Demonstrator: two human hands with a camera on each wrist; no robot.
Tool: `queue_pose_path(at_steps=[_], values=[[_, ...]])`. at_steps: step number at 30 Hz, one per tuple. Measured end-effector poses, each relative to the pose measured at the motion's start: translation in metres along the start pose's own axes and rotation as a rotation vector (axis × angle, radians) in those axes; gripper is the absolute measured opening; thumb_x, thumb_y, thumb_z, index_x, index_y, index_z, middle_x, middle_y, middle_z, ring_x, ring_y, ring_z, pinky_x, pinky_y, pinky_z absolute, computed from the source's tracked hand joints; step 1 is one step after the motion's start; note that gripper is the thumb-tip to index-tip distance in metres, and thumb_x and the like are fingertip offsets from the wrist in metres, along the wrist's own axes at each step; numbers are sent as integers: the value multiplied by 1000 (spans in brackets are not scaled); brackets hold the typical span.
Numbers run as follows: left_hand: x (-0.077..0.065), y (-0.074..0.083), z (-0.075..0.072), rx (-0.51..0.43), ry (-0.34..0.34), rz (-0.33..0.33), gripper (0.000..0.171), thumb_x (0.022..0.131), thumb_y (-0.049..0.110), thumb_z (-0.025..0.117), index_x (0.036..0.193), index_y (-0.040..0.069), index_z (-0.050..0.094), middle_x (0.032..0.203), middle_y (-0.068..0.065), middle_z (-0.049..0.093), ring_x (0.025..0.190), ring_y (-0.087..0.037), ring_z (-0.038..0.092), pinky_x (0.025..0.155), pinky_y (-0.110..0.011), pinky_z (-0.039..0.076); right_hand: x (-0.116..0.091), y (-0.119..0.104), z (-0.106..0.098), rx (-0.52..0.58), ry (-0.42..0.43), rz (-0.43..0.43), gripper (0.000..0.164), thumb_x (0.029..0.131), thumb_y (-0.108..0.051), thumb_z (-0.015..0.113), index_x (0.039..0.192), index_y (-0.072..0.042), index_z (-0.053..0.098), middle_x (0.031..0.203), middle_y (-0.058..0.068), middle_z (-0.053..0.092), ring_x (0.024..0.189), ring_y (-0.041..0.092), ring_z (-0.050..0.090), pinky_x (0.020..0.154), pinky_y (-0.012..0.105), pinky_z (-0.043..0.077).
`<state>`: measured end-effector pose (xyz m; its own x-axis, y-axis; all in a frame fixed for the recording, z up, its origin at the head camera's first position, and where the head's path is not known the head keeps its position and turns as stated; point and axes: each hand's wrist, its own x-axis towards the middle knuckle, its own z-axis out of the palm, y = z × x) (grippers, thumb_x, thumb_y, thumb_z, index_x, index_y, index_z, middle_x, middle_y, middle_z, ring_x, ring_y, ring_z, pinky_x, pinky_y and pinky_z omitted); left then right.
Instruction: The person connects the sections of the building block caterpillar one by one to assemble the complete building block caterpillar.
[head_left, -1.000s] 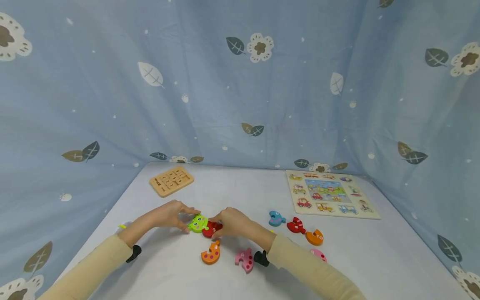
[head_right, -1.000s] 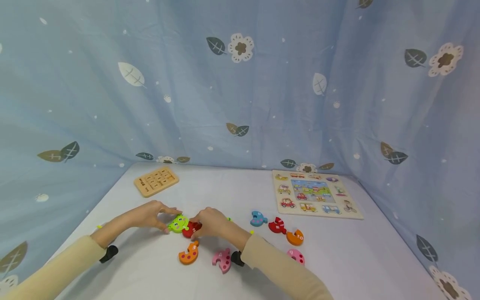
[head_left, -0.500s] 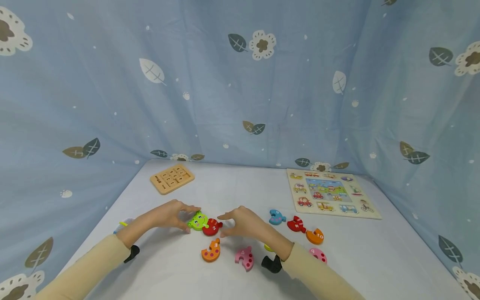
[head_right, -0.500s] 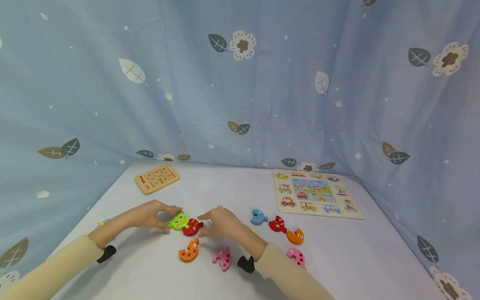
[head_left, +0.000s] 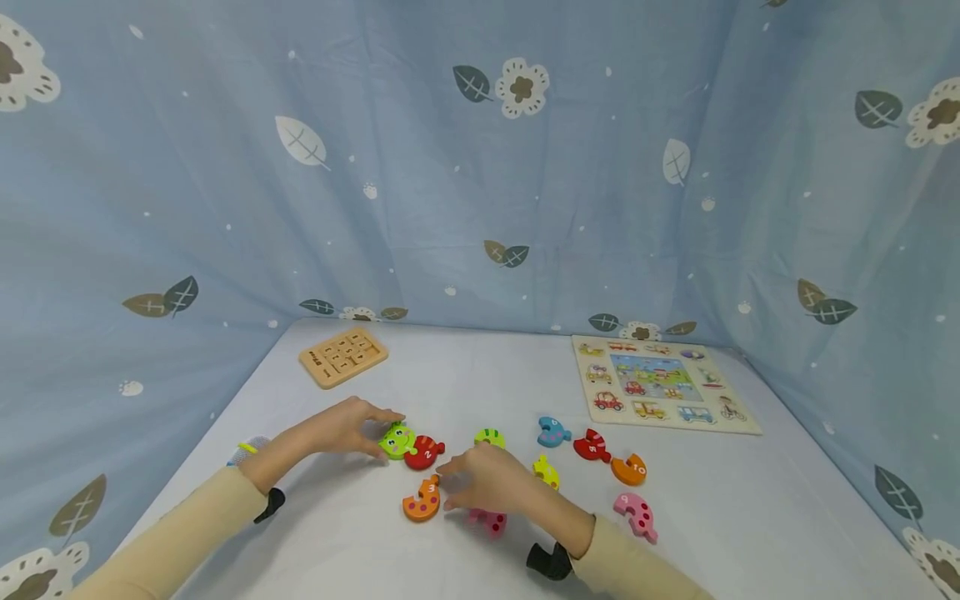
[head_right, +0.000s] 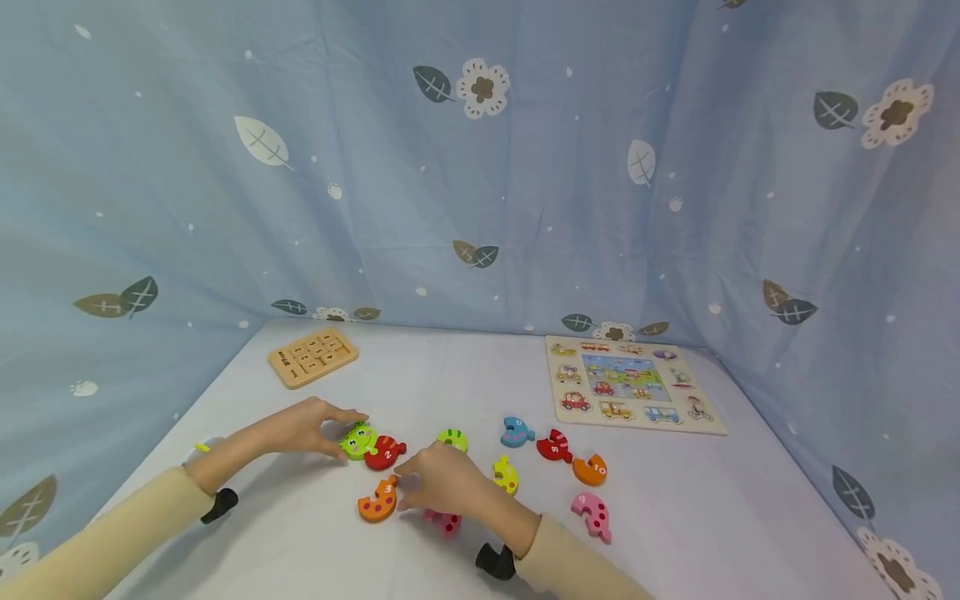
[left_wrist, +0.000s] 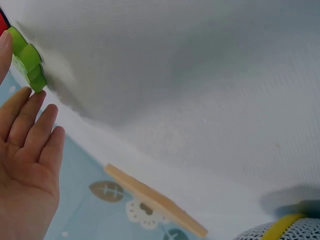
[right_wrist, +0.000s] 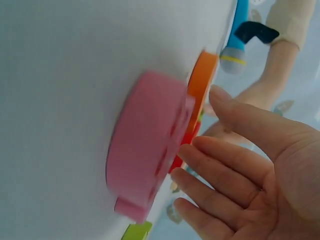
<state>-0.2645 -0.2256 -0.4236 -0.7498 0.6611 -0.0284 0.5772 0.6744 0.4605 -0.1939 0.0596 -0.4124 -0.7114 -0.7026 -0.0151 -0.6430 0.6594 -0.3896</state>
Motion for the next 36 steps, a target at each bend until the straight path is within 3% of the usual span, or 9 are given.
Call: queue_pose_path(at_steps=[8, 14, 20, 25, 36], values=[[3, -1, 3, -2, 26, 8, 63, 73, 37, 82, 126, 8, 64, 128, -12, 61, 121, -35, 54, 100, -50, 43, -1, -6, 4, -39, -4, -19, 43, 77, -35, 82, 115, -18, 73, 110, -9, 70, 104, 3, 63, 87, 20, 51], [2, 0, 4, 0, 46, -22, 62, 72, 37, 83, 125, 10, 66, 126, -12, 63, 120, -35, 55, 99, -52, 44, 3, -10, 8, -53, 19, -58, 45, 77, -34, 82, 116, -13, 72, 111, -6, 70, 106, 4, 62, 86, 18, 51], [4, -3, 2, 0, 32, -5, 61, 72, 37, 82, 125, 10, 66, 127, -12, 62, 120, -33, 56, 100, -51, 44, 10, -19, 11, -101, 24, -77, 52, 74, -40, 83, 115, -10, 72, 103, -6, 72, 87, -2, 63, 77, 11, 49], [5, -5, 0, 13, 34, 23, 60, 74, 33, 82, 125, 7, 65, 126, -14, 62, 119, -35, 56, 98, -51, 45, 16, -24, 15, -182, 55, -55, 54, 71, -47, 83, 112, -14, 74, 87, -11, 71, 69, -2, 53, 66, 10, 46], [5, 3, 3, 8, 49, 20, 67, 75, 42, 79, 126, 3, 63, 126, -17, 61, 118, -37, 57, 98, -51, 45, 16, -29, 16, -183, 53, -28, 57, 69, -48, 84, 114, -15, 72, 96, -11, 71, 75, -3, 56, 71, 10, 49]])
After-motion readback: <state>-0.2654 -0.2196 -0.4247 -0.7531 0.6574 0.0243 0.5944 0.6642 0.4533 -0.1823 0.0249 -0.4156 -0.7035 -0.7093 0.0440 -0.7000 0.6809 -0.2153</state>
